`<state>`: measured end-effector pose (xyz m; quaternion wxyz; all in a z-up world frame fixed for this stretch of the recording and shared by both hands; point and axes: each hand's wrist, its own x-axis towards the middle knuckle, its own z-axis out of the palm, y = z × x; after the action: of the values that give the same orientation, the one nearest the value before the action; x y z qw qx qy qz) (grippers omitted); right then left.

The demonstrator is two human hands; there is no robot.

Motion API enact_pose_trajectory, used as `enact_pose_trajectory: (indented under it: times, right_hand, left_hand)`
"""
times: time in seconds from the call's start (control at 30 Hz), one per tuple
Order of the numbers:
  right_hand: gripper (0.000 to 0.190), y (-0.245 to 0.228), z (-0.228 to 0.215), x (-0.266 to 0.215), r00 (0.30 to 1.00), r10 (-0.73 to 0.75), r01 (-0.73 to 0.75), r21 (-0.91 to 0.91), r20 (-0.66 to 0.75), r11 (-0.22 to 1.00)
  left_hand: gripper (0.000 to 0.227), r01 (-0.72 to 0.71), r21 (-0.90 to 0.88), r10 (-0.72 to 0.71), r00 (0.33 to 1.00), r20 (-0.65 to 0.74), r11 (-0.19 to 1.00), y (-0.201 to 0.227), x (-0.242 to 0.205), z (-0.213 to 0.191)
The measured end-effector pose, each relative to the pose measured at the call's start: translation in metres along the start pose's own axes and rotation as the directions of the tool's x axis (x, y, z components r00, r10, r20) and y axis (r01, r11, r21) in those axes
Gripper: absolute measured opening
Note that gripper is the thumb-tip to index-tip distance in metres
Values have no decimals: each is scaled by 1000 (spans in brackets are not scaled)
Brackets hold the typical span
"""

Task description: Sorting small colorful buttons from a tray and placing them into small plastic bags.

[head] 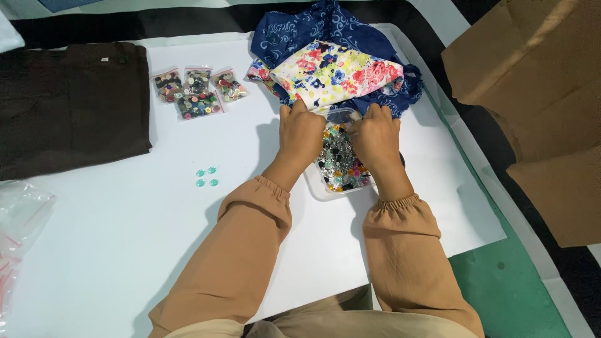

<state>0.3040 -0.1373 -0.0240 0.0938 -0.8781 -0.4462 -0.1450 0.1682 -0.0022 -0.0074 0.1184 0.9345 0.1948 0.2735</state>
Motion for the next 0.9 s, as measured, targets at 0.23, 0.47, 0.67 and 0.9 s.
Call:
enact_pose_trajectory:
  times: [0.23,0.47,0.67,0.9]
  right_hand:
    - [16,-11,-16,-5,1000,-22,22,35,-2,999]
    - [14,-8,-21,-4,999,-16,14,62,37,998]
    - [10,-5,-23,-4,999,-18,14,95,41,995]
    - [8,-5,-11,-4,999,-49,49,33,-22,998]
  left_hand:
    - [12,-48,50,48,999,2,998,4,0,-1]
    - [12,-45,57,45,999,-5,997,3,-1,-1]
    - [14,-39,64,37,999,29,997,3,-1,0]
    - [15,-61,88,59,998,21,994,6,-1,-4]
